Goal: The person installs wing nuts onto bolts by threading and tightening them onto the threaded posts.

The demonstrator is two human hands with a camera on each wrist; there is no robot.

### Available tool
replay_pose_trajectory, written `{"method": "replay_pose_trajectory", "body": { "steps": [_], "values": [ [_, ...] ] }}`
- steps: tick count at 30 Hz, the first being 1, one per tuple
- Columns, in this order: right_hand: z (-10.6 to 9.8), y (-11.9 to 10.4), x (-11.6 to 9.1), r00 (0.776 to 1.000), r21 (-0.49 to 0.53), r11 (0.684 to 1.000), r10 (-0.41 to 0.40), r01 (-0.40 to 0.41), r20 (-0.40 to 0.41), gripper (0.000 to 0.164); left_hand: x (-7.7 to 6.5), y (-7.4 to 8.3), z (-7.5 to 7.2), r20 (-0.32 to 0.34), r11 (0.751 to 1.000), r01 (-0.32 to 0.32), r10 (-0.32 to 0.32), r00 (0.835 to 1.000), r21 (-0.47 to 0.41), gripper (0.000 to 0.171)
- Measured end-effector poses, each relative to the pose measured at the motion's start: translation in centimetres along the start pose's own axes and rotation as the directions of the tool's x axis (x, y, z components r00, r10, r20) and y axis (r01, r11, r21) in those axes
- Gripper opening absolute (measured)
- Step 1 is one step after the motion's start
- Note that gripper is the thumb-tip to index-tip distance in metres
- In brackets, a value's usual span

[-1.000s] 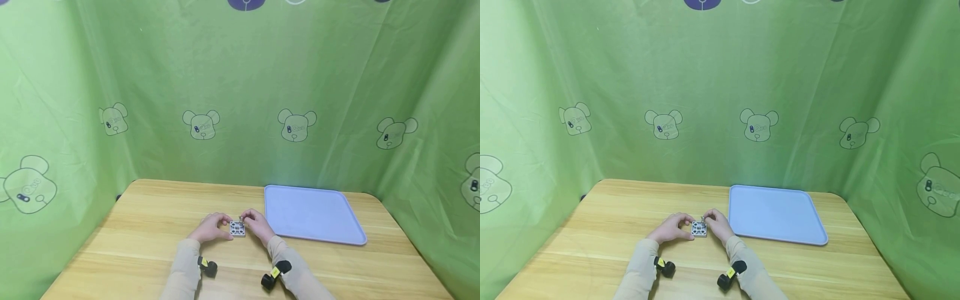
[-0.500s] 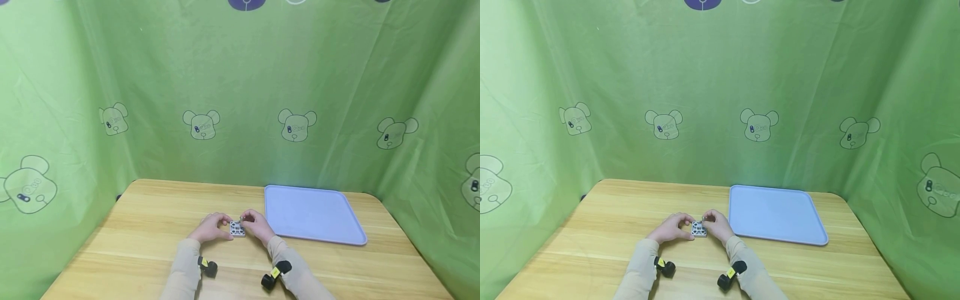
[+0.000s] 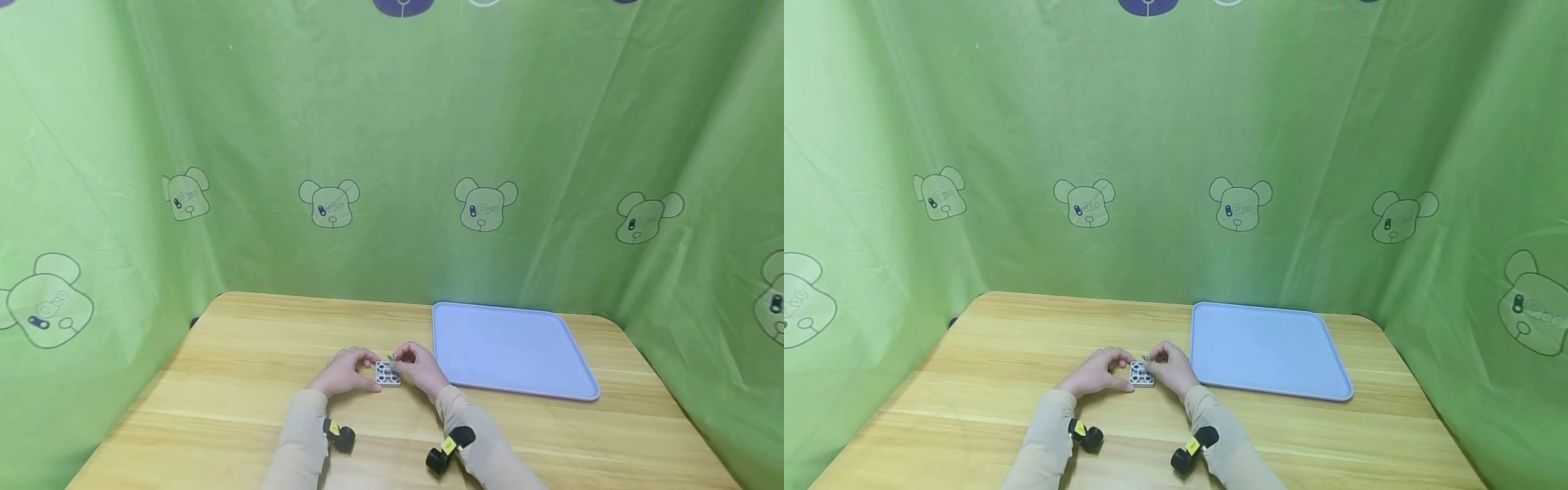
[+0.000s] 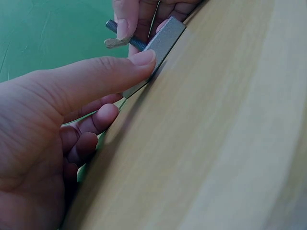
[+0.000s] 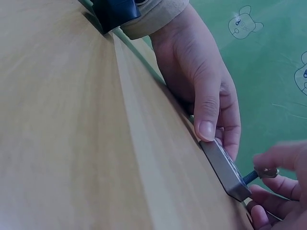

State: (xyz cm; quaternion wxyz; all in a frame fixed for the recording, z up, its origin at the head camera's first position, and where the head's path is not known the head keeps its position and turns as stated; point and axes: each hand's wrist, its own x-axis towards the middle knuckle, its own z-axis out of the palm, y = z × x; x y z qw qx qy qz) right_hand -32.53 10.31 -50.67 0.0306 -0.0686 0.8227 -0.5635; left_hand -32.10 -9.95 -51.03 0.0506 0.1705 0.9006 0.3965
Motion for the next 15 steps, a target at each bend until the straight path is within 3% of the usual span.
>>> {"method": "replay_pose_trajectory", "body": {
  "steps": [9, 15],
  "values": [
    [-0.11, -0.03, 0.15, 0.999, 0.062, 0.997, 0.043, -0.042, -0.012, 0.019, -0.20, 0.23, -0.01, -0.001, 1.000, 0.002, -0.002, 1.000, 0.003, 0.052],
    [-0.07, 0.17, 0.14, 1.000, 0.041, 0.999, 0.016, -0.016, -0.009, 0.017, -0.15, 0.17, 0.02, 0.000, 1.000, 0.006, -0.006, 1.000, 0.005, 0.052]
  ]
}}
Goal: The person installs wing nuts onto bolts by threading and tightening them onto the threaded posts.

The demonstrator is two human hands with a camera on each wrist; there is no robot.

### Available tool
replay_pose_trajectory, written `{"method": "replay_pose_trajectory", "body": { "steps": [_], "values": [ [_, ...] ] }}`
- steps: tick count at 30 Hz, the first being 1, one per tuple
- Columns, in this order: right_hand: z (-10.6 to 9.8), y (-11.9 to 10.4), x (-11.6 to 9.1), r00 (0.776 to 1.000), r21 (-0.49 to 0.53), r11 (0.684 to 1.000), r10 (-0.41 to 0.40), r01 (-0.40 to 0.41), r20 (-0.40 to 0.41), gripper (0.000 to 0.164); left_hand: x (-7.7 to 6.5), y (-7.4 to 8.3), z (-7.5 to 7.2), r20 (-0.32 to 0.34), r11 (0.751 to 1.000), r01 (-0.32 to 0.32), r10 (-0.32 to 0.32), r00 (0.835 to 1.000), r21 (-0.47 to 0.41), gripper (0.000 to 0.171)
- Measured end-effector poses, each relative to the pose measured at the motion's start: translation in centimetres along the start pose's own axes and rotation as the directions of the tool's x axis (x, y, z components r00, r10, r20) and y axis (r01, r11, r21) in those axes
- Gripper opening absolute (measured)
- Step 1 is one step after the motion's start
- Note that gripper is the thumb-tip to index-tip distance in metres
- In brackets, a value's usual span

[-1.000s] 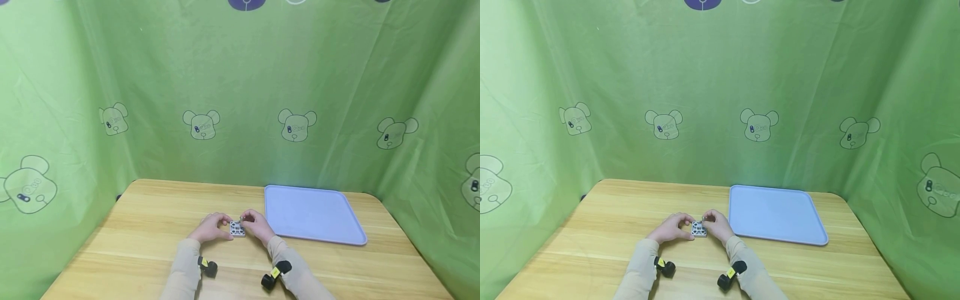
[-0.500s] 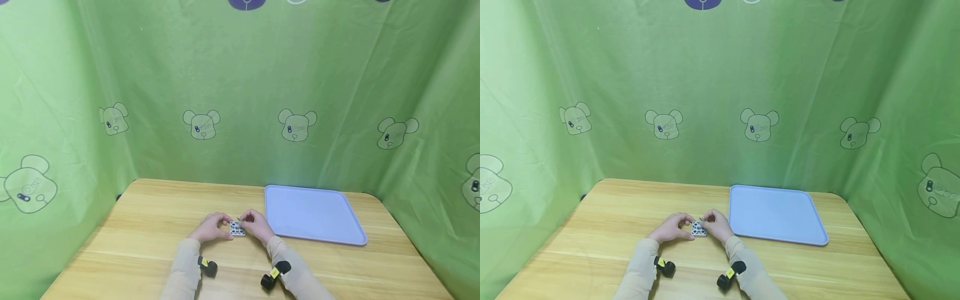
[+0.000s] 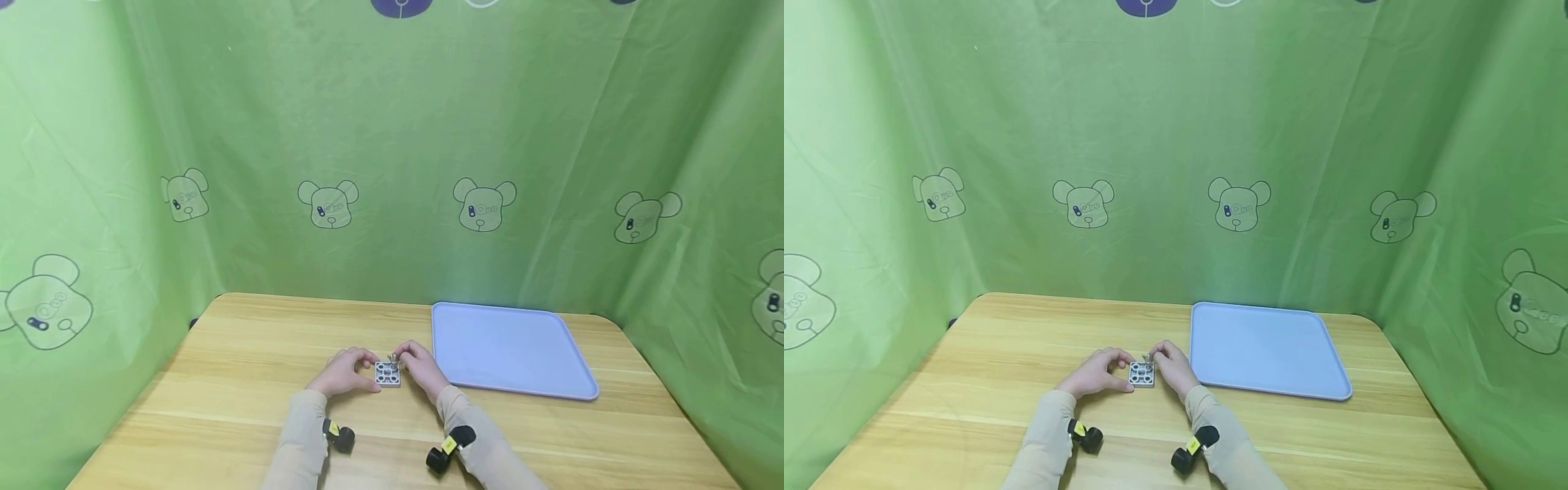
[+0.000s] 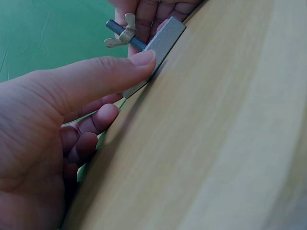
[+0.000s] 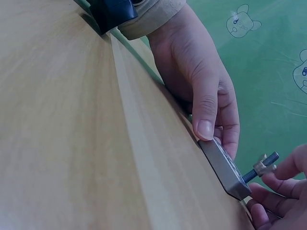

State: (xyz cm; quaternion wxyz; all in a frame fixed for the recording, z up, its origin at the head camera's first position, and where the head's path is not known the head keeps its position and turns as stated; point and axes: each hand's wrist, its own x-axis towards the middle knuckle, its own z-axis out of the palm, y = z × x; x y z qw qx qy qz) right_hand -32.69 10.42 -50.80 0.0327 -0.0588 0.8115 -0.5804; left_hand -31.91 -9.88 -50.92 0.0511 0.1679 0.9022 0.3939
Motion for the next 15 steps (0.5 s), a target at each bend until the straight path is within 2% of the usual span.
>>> {"method": "replay_pose_trajectory", "body": {
  "steps": [6, 15],
  "values": [
    [0.09, 0.04, -0.14, 0.999, -0.051, 0.998, -0.042, 0.042, 0.007, 0.021, 0.01, -0.08, 0.01, 0.000, 1.000, -0.008, 0.008, 1.000, 0.000, 0.052],
    [0.02, 0.02, -0.20, 0.999, -0.031, 0.999, -0.042, 0.042, 0.030, 0.021, 0.14, -0.13, 0.04, 0.000, 1.000, -0.012, 0.012, 1.000, 0.008, 0.052]
  ]
}}
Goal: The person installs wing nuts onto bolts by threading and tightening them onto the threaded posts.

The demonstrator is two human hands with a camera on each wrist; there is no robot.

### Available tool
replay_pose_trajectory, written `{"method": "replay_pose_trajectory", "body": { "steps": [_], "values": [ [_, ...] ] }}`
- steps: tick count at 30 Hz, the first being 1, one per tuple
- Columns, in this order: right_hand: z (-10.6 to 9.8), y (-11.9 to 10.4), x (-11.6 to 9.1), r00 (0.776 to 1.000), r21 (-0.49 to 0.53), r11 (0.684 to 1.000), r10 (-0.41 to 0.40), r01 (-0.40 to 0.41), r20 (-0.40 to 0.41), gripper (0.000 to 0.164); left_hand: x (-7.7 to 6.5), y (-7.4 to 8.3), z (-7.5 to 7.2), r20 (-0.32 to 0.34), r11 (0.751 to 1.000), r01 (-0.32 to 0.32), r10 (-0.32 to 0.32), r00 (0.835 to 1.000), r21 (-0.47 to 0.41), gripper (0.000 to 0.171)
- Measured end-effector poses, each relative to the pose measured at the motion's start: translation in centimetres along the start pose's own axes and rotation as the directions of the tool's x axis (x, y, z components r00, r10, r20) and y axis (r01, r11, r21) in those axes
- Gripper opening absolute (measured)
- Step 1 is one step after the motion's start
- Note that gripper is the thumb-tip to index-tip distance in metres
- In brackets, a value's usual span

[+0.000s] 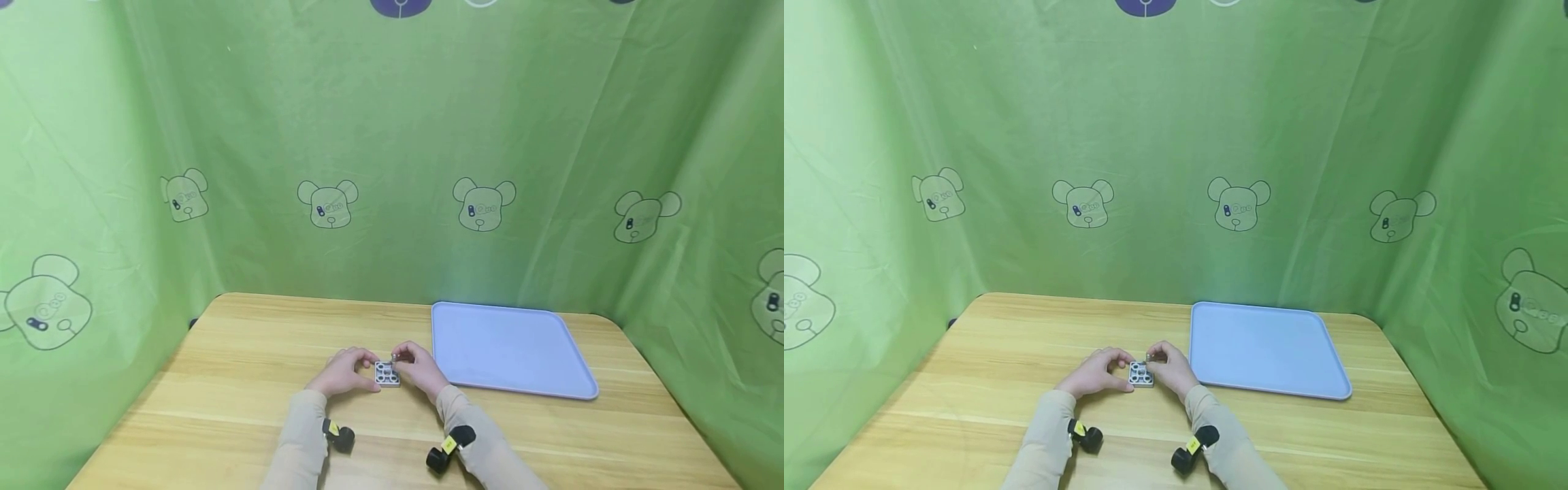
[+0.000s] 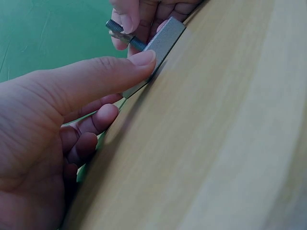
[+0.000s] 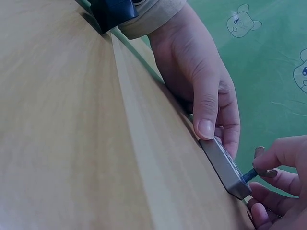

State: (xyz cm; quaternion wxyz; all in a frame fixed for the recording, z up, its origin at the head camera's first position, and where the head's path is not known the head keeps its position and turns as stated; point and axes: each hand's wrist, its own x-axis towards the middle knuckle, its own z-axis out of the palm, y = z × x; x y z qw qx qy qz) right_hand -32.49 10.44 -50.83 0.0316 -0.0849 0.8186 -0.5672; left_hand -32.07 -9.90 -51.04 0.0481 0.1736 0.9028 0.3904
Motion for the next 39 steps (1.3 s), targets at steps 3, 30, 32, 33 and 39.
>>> {"method": "replay_pose_trajectory", "body": {
  "steps": [3, 30, 32, 33, 39],
  "values": [
    [0.04, 0.06, 0.12, 1.000, -0.022, 1.000, 0.011, -0.011, -0.004, 0.018, -0.04, 0.04, -0.05, 0.000, 1.000, -0.001, 0.001, 1.000, 0.000, 0.052],
    [-0.11, -0.11, 0.19, 0.998, 0.024, 0.998, 0.051, -0.050, -0.027, 0.016, -0.18, 0.20, -0.06, -0.004, 1.000, 0.010, -0.010, 1.000, -0.009, 0.052],
    [-0.04, -0.05, 0.16, 0.999, 0.004, 0.999, 0.035, -0.035, -0.029, 0.016, -0.20, 0.25, -0.08, -0.003, 1.000, 0.011, -0.011, 1.000, -0.009, 0.052],
    [-0.01, -0.04, 0.13, 0.999, -0.005, 1.000, 0.030, -0.030, -0.028, 0.016, -0.21, 0.26, -0.08, -0.002, 1.000, 0.011, -0.011, 1.000, -0.010, 0.051],
    [0.03, -0.08, -0.03, 1.000, -0.011, 1.000, 0.005, -0.005, -0.010, 0.022, -0.23, 0.26, -0.06, 0.000, 1.000, -0.001, 0.001, 1.000, -0.008, 0.051]
  ]
}}
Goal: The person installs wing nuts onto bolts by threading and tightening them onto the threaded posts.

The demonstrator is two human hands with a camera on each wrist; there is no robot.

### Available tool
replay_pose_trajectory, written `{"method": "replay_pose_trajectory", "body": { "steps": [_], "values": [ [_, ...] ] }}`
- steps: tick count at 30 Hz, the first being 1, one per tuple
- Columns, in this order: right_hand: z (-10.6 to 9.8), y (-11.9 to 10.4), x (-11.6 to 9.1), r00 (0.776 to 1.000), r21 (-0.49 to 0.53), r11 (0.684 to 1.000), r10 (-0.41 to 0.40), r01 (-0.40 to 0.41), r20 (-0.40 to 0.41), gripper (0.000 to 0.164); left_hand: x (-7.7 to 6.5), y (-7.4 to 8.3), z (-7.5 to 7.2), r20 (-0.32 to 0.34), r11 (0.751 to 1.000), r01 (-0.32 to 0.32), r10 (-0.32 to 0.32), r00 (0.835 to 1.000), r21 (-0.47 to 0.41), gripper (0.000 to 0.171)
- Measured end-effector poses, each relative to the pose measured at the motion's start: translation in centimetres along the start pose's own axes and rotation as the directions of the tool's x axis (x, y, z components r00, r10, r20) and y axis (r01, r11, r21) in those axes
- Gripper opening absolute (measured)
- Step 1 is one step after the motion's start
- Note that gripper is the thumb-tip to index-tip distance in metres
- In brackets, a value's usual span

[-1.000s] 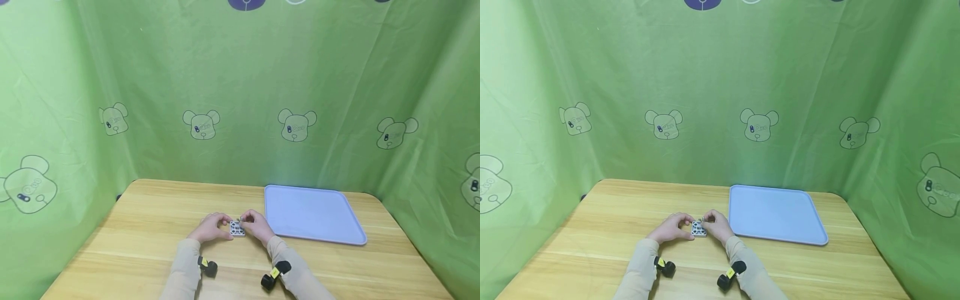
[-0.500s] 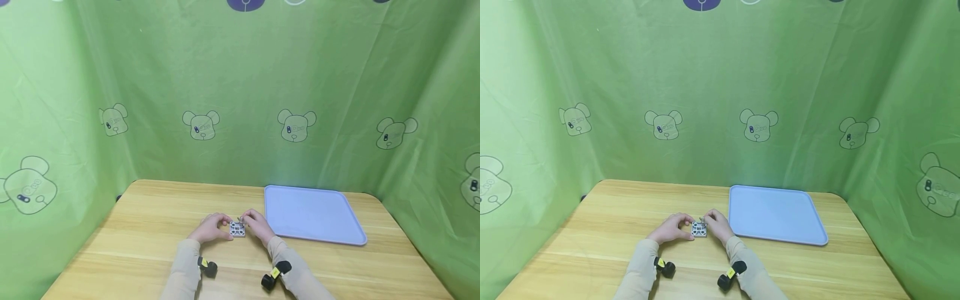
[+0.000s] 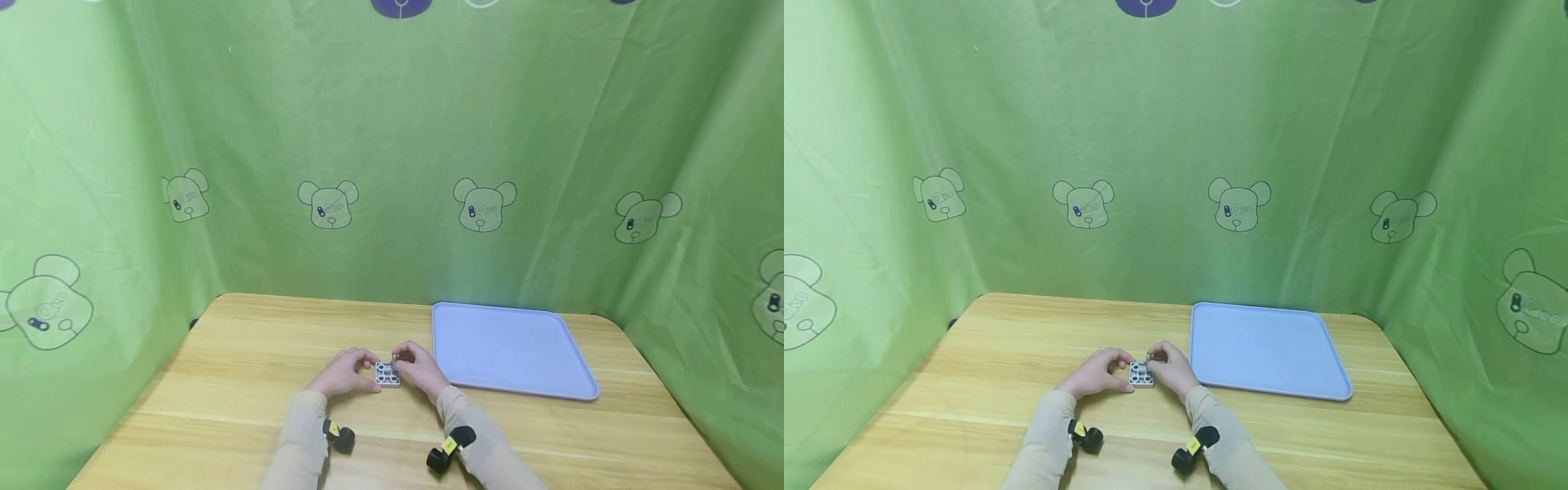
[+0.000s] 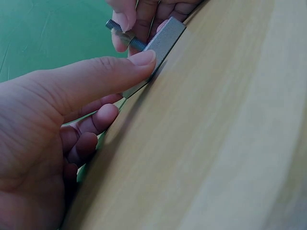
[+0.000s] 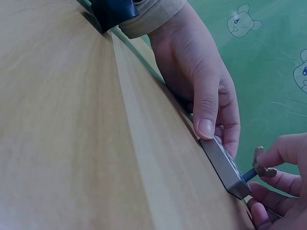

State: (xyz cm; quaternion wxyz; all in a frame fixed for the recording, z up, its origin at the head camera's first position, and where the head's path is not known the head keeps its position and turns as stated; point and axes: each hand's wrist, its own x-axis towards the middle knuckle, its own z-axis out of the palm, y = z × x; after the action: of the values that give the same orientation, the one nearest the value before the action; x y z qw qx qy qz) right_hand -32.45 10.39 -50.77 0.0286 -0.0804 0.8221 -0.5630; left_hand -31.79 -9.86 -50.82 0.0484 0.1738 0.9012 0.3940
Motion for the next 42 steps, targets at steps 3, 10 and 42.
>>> {"method": "replay_pose_trajectory", "body": {
  "steps": [3, 10, 42],
  "values": [
    [0.0, 0.1, 0.1, 1.000, 0.002, 1.000, -0.006, 0.006, 0.009, 0.021, 0.0, -0.1, 0.0, 0.001, 1.000, -0.002, 0.002, 1.000, 0.001, 0.051],
    [0.0, 0.4, 0.2, 1.000, -0.033, 0.999, 0.005, -0.004, 0.007, 0.017, 0.2, -0.3, 0.1, 0.001, 1.000, -0.001, 0.001, 1.000, 0.011, 0.051],
    [0.1, 0.1, 0.1, 1.000, 0.002, 1.000, -0.002, 0.002, -0.029, 0.017, 0.3, -0.4, 0.2, -0.005, 1.000, 0.006, -0.006, 1.000, 0.012, 0.051]
  ]
}}
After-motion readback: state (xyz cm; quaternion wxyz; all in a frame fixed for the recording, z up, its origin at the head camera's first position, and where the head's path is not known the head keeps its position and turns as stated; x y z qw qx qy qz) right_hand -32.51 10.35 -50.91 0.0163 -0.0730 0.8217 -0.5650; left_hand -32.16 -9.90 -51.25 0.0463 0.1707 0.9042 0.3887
